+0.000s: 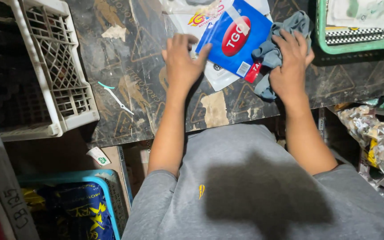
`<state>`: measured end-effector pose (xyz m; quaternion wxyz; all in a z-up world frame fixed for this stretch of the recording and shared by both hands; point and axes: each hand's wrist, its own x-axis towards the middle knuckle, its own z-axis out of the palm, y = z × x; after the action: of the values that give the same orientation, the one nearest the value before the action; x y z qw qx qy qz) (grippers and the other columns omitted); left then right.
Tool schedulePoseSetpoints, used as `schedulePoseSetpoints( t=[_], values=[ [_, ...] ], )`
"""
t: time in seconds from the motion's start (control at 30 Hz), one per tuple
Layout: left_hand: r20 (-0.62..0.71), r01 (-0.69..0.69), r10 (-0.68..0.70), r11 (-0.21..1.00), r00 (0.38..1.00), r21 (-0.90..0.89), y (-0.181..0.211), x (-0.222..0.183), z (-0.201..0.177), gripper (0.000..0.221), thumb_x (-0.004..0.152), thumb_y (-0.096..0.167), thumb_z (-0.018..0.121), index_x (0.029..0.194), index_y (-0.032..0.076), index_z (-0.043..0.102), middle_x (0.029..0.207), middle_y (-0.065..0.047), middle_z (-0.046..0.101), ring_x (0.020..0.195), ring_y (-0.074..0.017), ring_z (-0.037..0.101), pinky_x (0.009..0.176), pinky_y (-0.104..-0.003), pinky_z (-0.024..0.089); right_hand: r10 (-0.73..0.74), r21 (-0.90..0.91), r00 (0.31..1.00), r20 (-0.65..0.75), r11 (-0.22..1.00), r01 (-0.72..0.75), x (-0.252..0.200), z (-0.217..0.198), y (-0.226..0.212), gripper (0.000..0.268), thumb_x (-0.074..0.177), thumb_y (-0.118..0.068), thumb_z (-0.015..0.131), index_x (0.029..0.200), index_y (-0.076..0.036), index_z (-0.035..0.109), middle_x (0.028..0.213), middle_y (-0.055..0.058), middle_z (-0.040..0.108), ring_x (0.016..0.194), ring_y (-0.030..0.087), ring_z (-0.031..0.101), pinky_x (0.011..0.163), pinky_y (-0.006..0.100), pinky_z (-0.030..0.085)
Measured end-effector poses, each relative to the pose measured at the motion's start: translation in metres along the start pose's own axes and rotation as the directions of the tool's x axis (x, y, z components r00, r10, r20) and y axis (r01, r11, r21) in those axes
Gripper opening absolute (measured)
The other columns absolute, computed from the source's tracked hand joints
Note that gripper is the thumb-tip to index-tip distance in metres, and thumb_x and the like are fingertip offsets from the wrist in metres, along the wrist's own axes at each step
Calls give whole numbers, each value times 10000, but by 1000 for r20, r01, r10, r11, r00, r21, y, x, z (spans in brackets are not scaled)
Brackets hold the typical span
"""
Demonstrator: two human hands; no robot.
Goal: Cleaning and sorting through various motorcycle engine gaskets and parts packaging on a workbench.
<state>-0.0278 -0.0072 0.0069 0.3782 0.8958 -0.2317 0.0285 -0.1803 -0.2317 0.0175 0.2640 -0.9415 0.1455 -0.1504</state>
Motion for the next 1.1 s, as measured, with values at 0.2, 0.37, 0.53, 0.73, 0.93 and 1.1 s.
schedulePoseSetpoints(
  t=[0.2,0.37,0.53,0.73,0.93,1.1],
  values=[
    [51,-89,92,994,994,-65,18,-4,2,338,876,368,789,962,63,673,1093,-48,535,1035,-240,471,907,-403,315,-43,-23,998,36,999,44,-7,3,7,741,702,-18,608,1437,73,591,1558,259,454,1465,420,278,1129,655,81],
    [-17,65,-101,748,995,-661,14,-7,-2,87,1031,82,567,1078,43,505,728,0,524,540,-96,511,428,-207,417,-43,57,983,181,998,33,-12,2,8,936,1025,-709,330,1380,87,673,1680,253,249,1530,428,50,1114,735,-54],
    [-73,-12,-95,528,993,-849,14,-6,-18,275,1022,168,654,1161,25,464,860,-68,608,657,-127,600,582,-220,525,-125,93,992,33,988,121,-19,4,-2,811,1040,-707,349,1182,-2,723,1579,265,406,1502,413,158,1161,630,10],
    [-51,-33,-40,359,998,-933,27,-4,-10,235,1014,102,681,1150,74,491,954,-4,570,817,-80,528,764,-206,430,-123,771,988,97,637,4,-34,-2,-6,368,991,-106,631,1312,30,513,959,160,701,750,243,653,689,327,537],
    [-71,-80,39,349,997,-934,43,5,-2,273,882,-127,657,1001,109,589,1189,0,579,1107,-135,535,956,-272,449,-265,904,882,389,-75,-421,-35,-5,-20,661,950,-309,703,1470,26,467,1050,163,741,767,162,736,625,206,614],
    [-67,-115,97,674,993,-730,18,3,28,669,835,-20,786,1422,134,505,1303,-87,613,1218,-210,607,1102,-316,490,161,888,887,432,-247,-388,-40,-17,-30,678,889,-14,734,1496,-35,434,858,105,684,609,134,617,455,205,504]
  ],
)
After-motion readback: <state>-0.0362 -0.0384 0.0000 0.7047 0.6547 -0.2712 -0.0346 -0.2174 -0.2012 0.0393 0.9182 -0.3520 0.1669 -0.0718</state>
